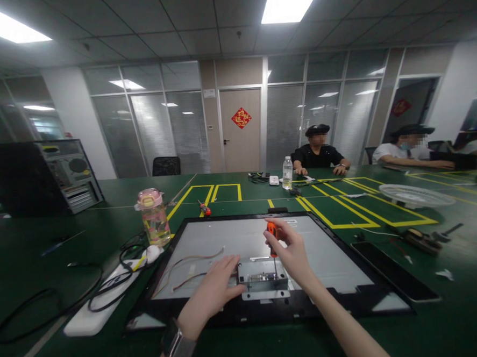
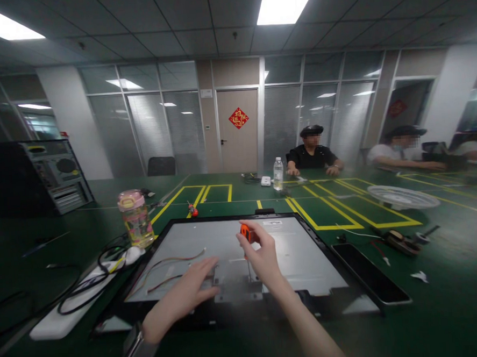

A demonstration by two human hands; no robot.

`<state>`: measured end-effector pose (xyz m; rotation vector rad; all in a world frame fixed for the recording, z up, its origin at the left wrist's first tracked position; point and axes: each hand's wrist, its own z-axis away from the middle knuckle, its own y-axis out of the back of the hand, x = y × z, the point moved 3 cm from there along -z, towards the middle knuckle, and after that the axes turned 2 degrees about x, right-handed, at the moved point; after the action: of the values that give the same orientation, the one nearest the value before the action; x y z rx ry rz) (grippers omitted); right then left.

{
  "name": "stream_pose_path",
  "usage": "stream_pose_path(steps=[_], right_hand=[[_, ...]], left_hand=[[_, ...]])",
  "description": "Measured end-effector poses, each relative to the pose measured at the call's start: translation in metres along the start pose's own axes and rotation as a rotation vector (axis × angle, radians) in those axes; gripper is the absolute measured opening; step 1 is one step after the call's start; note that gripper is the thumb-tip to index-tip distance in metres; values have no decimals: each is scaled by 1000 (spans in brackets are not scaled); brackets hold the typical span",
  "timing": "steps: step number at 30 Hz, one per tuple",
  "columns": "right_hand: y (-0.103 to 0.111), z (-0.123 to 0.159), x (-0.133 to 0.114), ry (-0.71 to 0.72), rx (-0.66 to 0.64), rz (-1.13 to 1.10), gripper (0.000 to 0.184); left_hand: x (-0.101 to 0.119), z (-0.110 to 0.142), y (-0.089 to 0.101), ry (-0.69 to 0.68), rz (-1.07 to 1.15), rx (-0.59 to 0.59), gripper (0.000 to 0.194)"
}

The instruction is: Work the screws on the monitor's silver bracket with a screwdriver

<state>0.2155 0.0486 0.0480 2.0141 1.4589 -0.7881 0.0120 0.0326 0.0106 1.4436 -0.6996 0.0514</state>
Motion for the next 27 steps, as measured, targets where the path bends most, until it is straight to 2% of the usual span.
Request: stream_pose_path(steps=[14,22,27], right_hand=[[-3,2,0,0,-14,-3,22],[-5,5,-8,-106,-147,-259,20],[-2,1,-8,-184,-123,-317,26]], left_hand=[[0,0,0,9,-9,-9,67],[-3,-1,-2,-9,-7,8,64],[-3,-1,-2,-12,-5,6,64]])
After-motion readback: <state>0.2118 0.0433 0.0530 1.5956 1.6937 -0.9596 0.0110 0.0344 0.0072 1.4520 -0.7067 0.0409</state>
